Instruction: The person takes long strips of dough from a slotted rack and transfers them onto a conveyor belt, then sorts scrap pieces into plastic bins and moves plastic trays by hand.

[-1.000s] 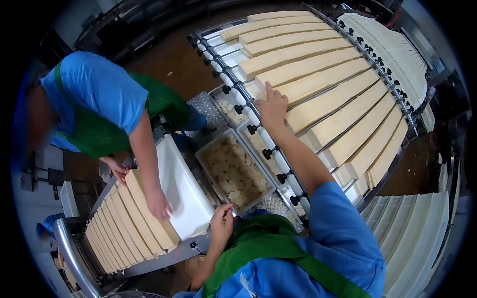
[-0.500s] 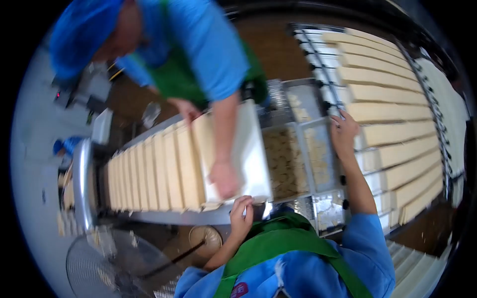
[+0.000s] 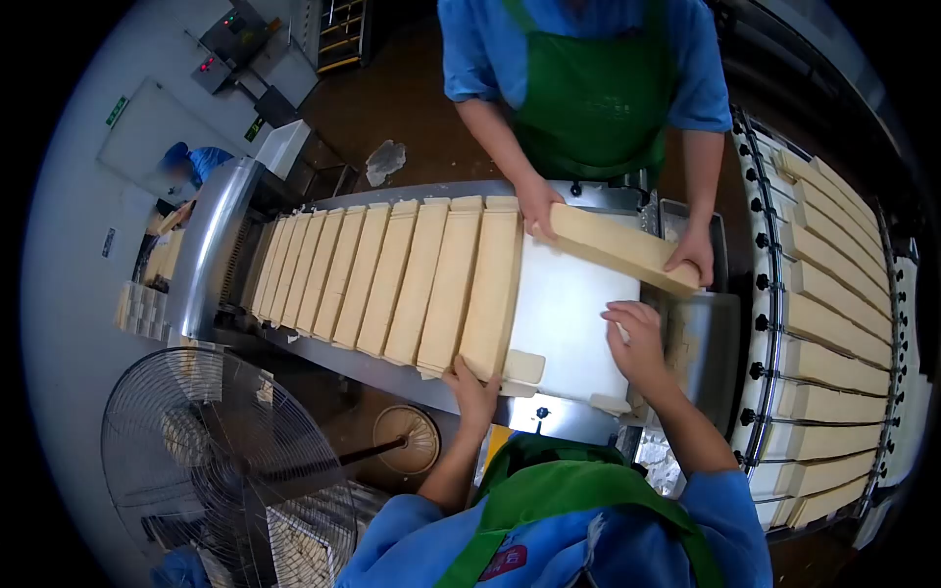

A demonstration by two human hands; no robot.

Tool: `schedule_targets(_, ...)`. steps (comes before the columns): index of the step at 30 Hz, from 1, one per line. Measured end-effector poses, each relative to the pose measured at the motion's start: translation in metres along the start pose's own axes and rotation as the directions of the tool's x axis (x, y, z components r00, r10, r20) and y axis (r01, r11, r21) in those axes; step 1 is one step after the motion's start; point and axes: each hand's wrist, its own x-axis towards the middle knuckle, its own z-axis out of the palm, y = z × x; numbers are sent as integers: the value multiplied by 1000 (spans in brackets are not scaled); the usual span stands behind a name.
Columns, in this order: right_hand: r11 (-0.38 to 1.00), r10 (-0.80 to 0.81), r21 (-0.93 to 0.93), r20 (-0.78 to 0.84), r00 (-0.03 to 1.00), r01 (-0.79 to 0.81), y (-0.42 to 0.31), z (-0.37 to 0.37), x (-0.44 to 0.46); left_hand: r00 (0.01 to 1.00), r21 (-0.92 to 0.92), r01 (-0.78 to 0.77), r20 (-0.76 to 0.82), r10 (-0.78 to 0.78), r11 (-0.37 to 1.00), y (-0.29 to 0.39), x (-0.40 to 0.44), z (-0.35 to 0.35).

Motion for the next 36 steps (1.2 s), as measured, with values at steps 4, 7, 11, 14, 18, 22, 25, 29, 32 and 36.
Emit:
schedule_targets(4, 998, 13, -56, 145, 989, -4, 16, 84, 36, 997, -46, 32, 74, -29, 998, 20, 9, -9)
schedule_targets(7, 965, 87, -261, 185, 979, -36, 14, 142, 69, 993, 14, 5, 118, -7, 1000, 16, 16, -9)
schedule_targets(11, 906, 239, -406, 255, 937, -120, 5, 198, 122, 968, 108, 4, 248, -31, 994, 30, 21, -22)
schedule_targets(14, 869, 356, -467, 360, 862, -164, 1, 220, 159, 950, 160, -20, 312, -31, 987, 34, 25, -26)
schedule_targets(18, 824, 438, -529, 371, 819, -201, -3, 237, 188, 953, 211, -141, 293, 75, 967, 17, 31, -15)
schedule_targets(22, 792, 511, -562, 396, 763, -239, -2, 222, 195, 910, 219, -42, 411, -54, 975, 25, 32, -13)
schedule_targets(25, 726, 636, -565, 333, 696, -393, -2, 190, 193, 911, 184, -68, 413, -14, 980, 19, 30, -7)
schedule_targets(29, 567, 795, -536, 154, 587, -626, 32, 136, 169, 873, -20, -267, 419, 251, 964, 20, 37, 4)
schedule_targets(32, 573, 768, -510, 62, 637, -641, 66, 129, 133, 825, 142, -206, 557, 93, 968, 46, 43, 4)
schedule_targets(36, 496, 844, -338, -27, 536, -799, 102, 98, 106, 872, 159, -269, 458, 170, 950, 69, 40, 26)
